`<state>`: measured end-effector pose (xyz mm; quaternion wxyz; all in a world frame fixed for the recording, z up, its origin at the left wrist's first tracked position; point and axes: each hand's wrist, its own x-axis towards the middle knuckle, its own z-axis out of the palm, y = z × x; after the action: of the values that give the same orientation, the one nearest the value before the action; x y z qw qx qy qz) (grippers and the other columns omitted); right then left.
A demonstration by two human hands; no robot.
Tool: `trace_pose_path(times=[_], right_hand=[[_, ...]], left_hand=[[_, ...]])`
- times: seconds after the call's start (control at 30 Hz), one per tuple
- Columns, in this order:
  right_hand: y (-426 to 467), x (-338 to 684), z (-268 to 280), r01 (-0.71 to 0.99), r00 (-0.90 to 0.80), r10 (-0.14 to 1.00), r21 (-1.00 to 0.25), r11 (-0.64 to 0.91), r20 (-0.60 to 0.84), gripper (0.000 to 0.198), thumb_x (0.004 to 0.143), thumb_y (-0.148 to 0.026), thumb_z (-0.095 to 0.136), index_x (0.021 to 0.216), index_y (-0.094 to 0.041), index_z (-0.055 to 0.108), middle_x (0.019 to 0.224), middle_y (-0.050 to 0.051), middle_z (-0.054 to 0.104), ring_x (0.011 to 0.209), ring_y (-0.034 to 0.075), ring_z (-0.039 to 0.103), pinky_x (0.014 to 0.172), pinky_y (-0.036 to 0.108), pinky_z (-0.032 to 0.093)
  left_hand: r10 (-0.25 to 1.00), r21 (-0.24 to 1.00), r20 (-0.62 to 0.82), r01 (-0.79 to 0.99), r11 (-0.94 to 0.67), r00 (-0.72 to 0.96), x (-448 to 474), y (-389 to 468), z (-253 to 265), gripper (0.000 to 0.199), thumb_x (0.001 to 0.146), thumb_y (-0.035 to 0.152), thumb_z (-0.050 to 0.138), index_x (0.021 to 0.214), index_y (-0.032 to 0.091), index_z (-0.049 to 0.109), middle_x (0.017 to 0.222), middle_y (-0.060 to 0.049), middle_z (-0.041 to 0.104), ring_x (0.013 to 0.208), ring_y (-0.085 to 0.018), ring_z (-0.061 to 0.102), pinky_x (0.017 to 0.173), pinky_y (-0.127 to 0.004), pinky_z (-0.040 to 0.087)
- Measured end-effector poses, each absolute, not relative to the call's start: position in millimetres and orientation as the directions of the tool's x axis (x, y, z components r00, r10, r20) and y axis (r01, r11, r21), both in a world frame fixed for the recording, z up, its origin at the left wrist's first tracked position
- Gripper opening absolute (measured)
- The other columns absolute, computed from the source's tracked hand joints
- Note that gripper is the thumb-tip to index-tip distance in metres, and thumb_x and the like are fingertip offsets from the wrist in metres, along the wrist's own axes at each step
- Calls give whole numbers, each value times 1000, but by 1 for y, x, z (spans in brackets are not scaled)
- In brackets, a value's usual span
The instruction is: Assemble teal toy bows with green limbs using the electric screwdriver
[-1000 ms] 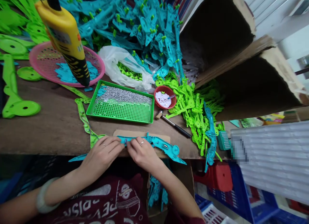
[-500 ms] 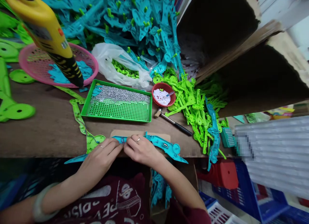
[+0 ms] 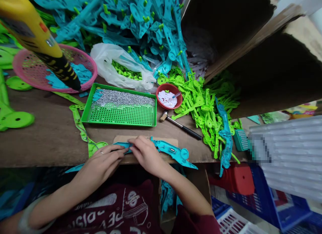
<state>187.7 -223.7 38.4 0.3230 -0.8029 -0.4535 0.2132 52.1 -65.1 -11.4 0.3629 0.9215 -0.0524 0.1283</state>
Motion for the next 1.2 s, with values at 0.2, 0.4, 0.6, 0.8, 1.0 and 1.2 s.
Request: trace_pose_path(times=[0.2,0.4,0.6,0.8,1.0,1.2], right_hand=[[-226,195,60,544,456,874,-725,-423,-167,16,99,-17,52,104,-18,67,96,5,67,91,15,64,81,28,51],[-235,200,66,648,441,867,-585,-487,-233,12,98,-14,54,93,-17,64,87,2,62,81,14,60,73,25,45],[-225,197,49,838,436,861,-231,-494,-261,12,95,-11,55,85,-16,57,87,5,59,77,18,54,69,29,43],[-209,178,30,828,560,810,79,-555,-174,9,95,-9,51,91,-16,56,86,10,60,82,26,56,66,34,44],[-208,168,30,715,642,759,-273,-643,-108,10,99,-19,52,90,-19,56,87,6,64,80,20,58,72,32,44],[-222,163,30,711,594,804,-445,-544,-33,19,100,-14,45,101,-18,64,92,7,60,87,19,55,77,30,47]], left_hand=[[9,683,301,-209,-700,954,52,-66,-12,19,101,11,43,109,17,59,108,-6,72,111,-23,62,95,-39,49],[-32,640,283,-214,-738,959,56,-65,-5,23,100,7,41,107,17,61,105,-5,71,105,-21,62,92,-38,48],[-131,534,222,-233,-813,966,62,-64,-3,30,97,5,40,113,19,61,111,-6,70,101,-23,62,90,-41,48],[-244,511,281,-360,-781,928,66,-58,-9,28,96,5,41,109,16,64,111,-7,71,102,-20,64,100,-41,47],[-239,480,295,-360,-800,925,67,-59,-9,30,96,5,39,111,16,62,107,-6,72,101,-20,66,104,-43,48],[-219,455,313,-348,-820,924,64,-63,-12,29,93,2,40,109,14,62,106,-7,72,100,-19,68,107,-41,48]])
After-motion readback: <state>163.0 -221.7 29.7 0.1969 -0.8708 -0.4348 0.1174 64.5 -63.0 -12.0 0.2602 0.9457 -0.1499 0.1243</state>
